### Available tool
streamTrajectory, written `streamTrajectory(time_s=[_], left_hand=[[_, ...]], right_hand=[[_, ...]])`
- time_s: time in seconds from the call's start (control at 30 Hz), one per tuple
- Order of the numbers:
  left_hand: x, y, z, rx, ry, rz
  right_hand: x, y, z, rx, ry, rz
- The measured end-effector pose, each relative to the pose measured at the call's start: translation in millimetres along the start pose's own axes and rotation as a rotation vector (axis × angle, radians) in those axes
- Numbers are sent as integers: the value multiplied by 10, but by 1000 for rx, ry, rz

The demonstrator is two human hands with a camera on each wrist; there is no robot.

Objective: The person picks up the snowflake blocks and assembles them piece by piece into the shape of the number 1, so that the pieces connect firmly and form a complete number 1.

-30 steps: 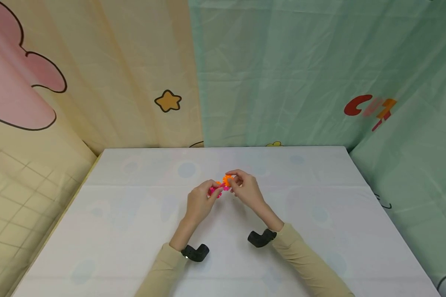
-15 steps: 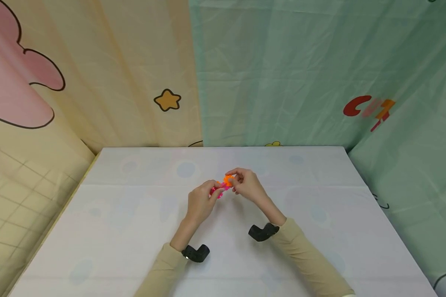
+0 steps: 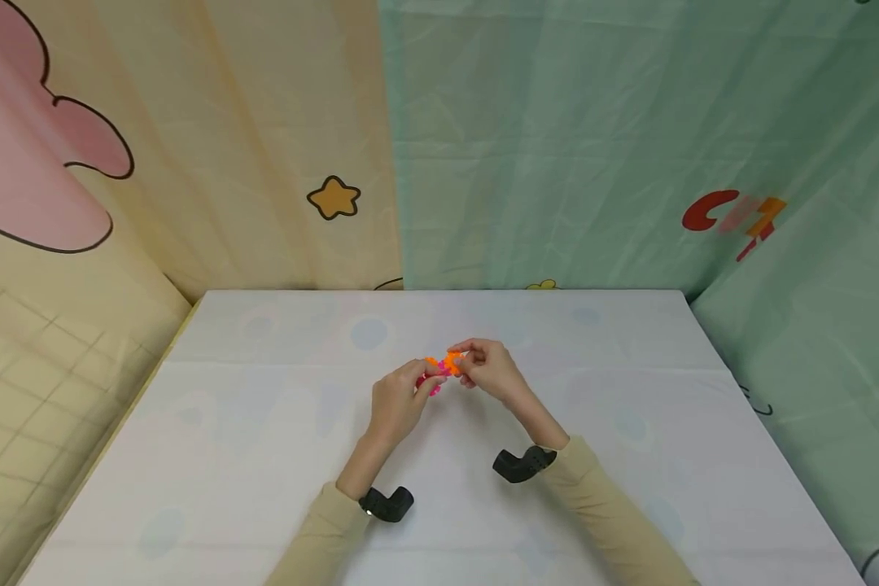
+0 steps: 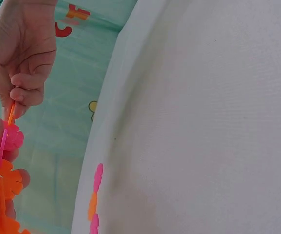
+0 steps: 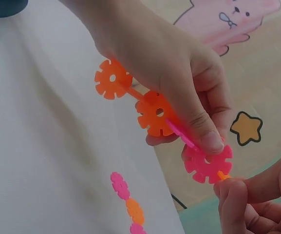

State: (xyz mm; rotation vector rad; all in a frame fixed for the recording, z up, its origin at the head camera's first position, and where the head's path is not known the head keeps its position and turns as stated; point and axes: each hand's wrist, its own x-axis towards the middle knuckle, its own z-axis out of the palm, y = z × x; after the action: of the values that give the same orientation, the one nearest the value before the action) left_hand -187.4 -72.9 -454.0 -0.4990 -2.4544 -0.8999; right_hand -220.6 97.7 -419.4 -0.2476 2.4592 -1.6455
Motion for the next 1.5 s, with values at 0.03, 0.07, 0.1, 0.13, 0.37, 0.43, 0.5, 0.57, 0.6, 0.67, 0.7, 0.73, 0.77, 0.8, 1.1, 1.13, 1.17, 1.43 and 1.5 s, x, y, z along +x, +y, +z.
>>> streamTrajectory(time_s=[0.03, 0.07, 0.1, 0.13, 0.37, 0.43, 0.5, 0.57, 0.6, 0.67, 0.7, 0.73, 0.77, 0.8, 1.1, 1.13, 1.17, 1.43, 1.5], left_hand=[[-5, 2, -1, 1, 1, -1], [-9, 3, -1, 2, 0, -1], [-13, 5, -3, 3, -4, -2], [-17, 7, -4, 2, -8, -1], [1, 51, 1, -8, -5, 7], [7, 71, 9, -19, 7, 6], [13, 90, 19, -34, 23, 2], [19, 106, 34, -42, 34, -8], [20, 111, 41, -45, 40, -13], [22, 121, 50, -45, 48, -20], [22, 123, 54, -45, 51, -22], [23, 125, 56, -45, 56, -23], [23, 127, 55, -42, 60, -21], [24, 129, 54, -40, 64, -18], [36, 142, 35, -45, 93, -13], [37, 140, 33, -43, 93, -13], [39, 136, 34, -41, 93, -14], [-4, 63, 7, -85, 0, -62], [-32, 30, -10, -107, -44, -95]], right_hand=[[-9, 15, 10, 19, 4, 4], [-16, 29, 17, 36, 7, 6], [-24, 40, 24, 49, 9, 8], [-30, 50, 28, 57, 12, 9], [-49, 34, 14, 67, 48, 22], [-59, 5, 2, 64, 70, 27], [-71, -27, -3, 62, 94, 28], [-86, -52, -3, 62, 118, 31], [-92, -60, -1, 62, 129, 31], [-105, -70, 10, 59, 144, 39], [-111, -71, 17, 54, 153, 40], [-113, -67, 22, 57, 159, 42], [-116, -63, 29, 58, 163, 39], [-122, -64, 34, 60, 170, 36], [-145, -72, 72, 86, 192, -7], [-144, -75, 72, 82, 190, -10], [-137, -75, 71, 83, 188, -7], [-113, -39, 51, -22, 107, -18], [-116, -16, 36, -83, 45, -31]])
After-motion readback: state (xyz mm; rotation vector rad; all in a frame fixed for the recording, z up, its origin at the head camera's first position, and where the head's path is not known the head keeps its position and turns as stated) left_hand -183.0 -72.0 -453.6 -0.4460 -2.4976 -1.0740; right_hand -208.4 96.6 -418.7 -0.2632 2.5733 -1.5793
